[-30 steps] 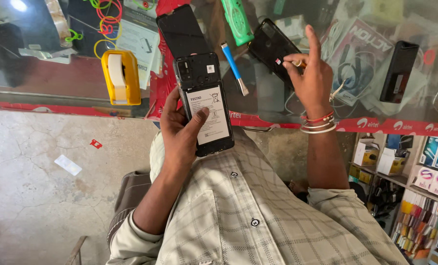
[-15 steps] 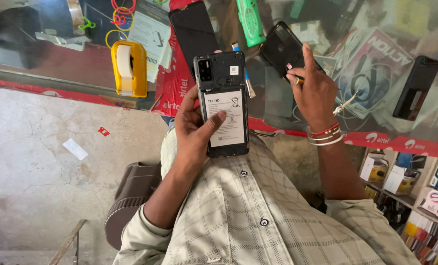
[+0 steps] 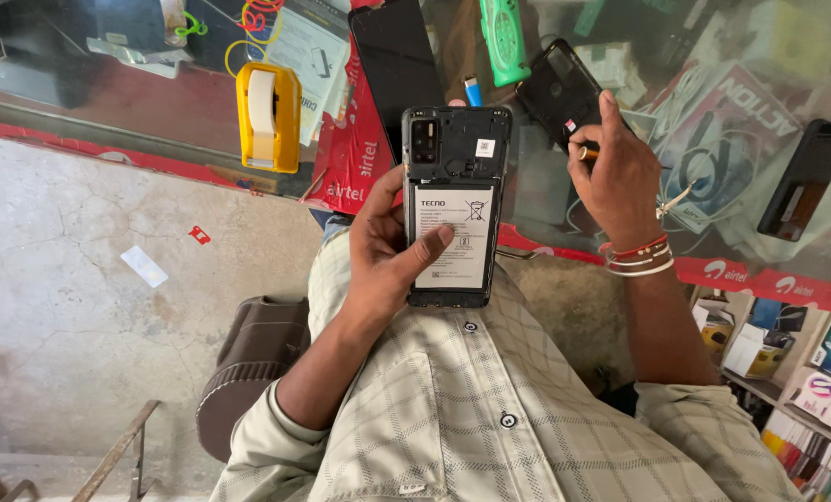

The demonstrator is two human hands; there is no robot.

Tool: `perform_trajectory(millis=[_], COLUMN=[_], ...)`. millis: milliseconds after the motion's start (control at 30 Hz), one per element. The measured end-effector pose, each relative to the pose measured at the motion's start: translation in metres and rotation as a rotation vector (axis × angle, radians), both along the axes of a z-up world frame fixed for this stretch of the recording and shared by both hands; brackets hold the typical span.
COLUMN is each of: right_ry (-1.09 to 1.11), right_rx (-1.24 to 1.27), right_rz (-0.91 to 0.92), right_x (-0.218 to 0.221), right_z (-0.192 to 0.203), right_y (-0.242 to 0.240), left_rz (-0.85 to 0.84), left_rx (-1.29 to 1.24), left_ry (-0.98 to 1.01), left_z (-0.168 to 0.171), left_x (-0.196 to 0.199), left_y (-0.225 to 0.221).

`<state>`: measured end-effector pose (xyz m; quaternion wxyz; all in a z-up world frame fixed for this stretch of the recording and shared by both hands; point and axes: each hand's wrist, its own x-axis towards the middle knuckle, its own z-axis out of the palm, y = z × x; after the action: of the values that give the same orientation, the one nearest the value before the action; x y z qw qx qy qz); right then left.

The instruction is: The person uses a screwdriver to remove screws from the back of a smartphone, then detaches the back cover. They continue to manipulate the phone and its components, eventually reattaching the back cover and securing it.

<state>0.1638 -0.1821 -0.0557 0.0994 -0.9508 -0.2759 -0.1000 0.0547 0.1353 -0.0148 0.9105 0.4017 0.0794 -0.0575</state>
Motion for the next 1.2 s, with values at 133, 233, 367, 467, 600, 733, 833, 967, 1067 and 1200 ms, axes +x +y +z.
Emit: perform_trajectory(millis=[133, 233, 367, 467, 600, 733, 833, 967, 1067, 1200], right_ry=[0.226, 0.264, 0.123, -0.042, -0.071, -0.218, -0.234, -0.175, -0.185, -0.158], right_rx=[0.31, 0.55, 0.577, 0.34, 0.211, 0.119, 0.102, 0.137, 0.127, 0.11], right_rz=[-0.163, -0.115, 0.13, 0.254, 0.273, 0.306, 0.316, 0.309, 0.31, 0.296], right_x=[-0.004, -0.016, -0.017, -0.008, -0.006, -0.005, -0.004, -0.004, -0.004, -0.005], right_z=[0.016, 0.044, 0.091, 0.116, 0.127, 0.129, 0.13, 0.131, 0.13, 0.13], right_y=[0.003, 0.027, 0.079, 0.104, 0.115, 0.12, 0.121, 0.12, 0.12, 0.118], left_rz=[-0.039, -0.07, -0.1, -0.111, -0.086, -0.071, -0.06, -0.06, -0.059, -0.058], left_rx=[0.014, 0.025, 0.023, 0.079, 0.073, 0.059, 0.049, 0.056, 0.056, 0.059], left_ry=[0.032, 0.027, 0.025, 0.024, -0.004, 0.008, 0.011, 0.005, 0.002, 0.003], left_z=[0.003, 0.004, 0.007, 0.009, 0.01, 0.009, 0.009, 0.009, 0.008, 0.008], left_x=[0.001, 0.001, 0.001, -0.001, -0.004, -0.006, -0.006, -0.007, -0.007, -0.007], left_y=[-0.001, -0.004, -0.009, -0.01, -0.011, -0.011, -0.011, -0.011, -0.012, -0.013])
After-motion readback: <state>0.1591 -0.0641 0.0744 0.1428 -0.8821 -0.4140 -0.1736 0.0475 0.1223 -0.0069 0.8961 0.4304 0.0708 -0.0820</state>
